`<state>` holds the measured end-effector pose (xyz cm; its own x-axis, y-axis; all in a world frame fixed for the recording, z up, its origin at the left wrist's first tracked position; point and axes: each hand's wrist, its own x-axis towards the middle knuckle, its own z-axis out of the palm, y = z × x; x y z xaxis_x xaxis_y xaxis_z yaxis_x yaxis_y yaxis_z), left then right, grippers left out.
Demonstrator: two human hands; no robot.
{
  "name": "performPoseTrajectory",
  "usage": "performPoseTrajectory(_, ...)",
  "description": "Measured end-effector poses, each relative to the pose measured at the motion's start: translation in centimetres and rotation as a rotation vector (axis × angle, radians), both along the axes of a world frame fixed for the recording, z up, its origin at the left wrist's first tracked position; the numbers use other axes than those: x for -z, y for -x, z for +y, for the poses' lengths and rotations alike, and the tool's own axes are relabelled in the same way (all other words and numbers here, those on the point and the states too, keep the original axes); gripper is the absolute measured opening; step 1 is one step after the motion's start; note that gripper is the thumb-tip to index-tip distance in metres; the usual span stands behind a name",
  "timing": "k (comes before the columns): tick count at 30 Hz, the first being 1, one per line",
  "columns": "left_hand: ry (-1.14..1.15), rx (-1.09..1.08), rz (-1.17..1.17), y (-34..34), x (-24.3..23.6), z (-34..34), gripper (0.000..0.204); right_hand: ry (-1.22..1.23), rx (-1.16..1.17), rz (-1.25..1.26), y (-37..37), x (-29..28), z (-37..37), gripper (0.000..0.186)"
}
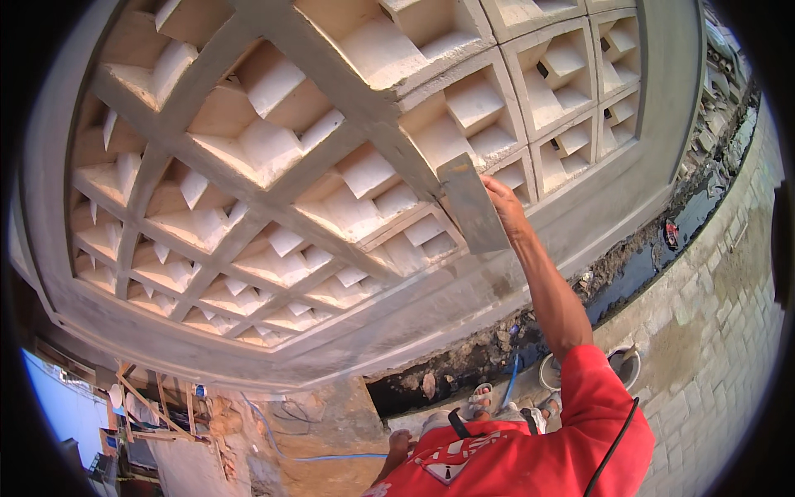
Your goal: The person applies plaster to a geometrically patterned ceiling using a trowel, smoothing the surface across multiple sections. The person repeatedly scoops plaster from a bucket and spreads it over the ceiling grid.
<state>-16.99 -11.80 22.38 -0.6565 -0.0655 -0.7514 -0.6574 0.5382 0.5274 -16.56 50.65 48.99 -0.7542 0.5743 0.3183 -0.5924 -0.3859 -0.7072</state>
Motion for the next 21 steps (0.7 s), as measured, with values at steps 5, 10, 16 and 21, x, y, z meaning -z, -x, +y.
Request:
performPoseTrajectory(5, -0.001, 0.024, -0.021, -0.2, 0.4, 0.7, 0.037, 0.232, -0.018, 0.045, -2.2, -1.2, -3.1, 0.04)
performPoseTrajectory(10, -0.021, 0.088, 0.002, 1.1, 1.5, -0.3, 0.028, 0.086, 0.098, 0.097, -3.0, -1.8, -7.4, 0.05)
performPoseTrajectory(16, -0.061, 0.153, 0.027, 3.8, 2.6, -1.6, 0.029, -0.874, 0.747, -0.244, 1.1, -0.9, -9.4, 0.062)
performPoseTrajectory(21, -0.026, 0.101, -0.038, 5.4, 1.8, -1.4, 0.028, -0.988, 1.034, -0.216, 4.8, -1.2, -10.0, 0.063)
